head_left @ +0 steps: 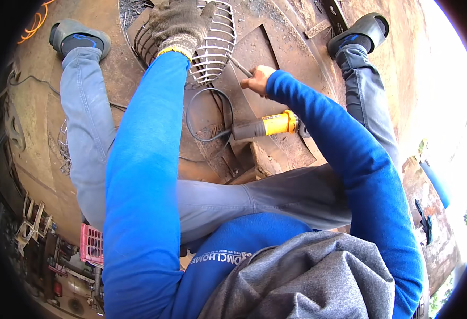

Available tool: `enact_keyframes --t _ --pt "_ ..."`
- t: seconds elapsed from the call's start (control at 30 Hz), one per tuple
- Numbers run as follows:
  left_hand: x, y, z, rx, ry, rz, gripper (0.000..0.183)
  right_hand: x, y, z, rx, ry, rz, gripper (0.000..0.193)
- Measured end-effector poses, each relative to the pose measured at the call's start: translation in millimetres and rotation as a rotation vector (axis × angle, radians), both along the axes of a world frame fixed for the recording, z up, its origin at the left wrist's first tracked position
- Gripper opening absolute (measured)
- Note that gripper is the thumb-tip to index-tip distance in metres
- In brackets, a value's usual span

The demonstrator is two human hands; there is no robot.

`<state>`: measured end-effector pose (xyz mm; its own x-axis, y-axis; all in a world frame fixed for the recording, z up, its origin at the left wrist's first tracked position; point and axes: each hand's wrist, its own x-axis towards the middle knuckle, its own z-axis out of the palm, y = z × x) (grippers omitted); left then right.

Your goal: The person uses an angle grinder to smooth or cut metal wire cages and uses pliers to manipulate the wires while sitting on the floor.

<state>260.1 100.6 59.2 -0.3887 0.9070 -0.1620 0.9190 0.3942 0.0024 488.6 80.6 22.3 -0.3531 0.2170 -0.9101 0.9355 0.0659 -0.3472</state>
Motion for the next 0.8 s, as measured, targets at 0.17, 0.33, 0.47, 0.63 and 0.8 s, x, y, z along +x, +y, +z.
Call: enact_keyframes --t 0.17,0.33,0.47,0.63,0.8 --pt "15.4 13.5 23.2 -0.215 -0.005 0.093 0.051 12.6 -11.9 -19.1 -0.563 0.037 -0.735 0.040" --pt "12.3 5.6 3.6 -0.036 0.051 0.067 0.052 19.2 -18.0 -25.4 -0.131 0.100 -0.450 0.027" --pt "6.8 5.7 -1.8 -0.051 0.042 0.058 0.051 3.6 -22.3 -10.1 0.338 -0.002 -0.057 0.035" --pt "10.5 4.8 6.3 -0.030 0.015 0.044 0.051 -1.3 -20.9 -5.0 0.300 -0.155 -0.060 0.037" --pt "8.1 5.6 12.6 -0.082 0.014 0.056 0.049 -3.0 -22.8 2.9 0.301 -0.138 -0.059 0.041"
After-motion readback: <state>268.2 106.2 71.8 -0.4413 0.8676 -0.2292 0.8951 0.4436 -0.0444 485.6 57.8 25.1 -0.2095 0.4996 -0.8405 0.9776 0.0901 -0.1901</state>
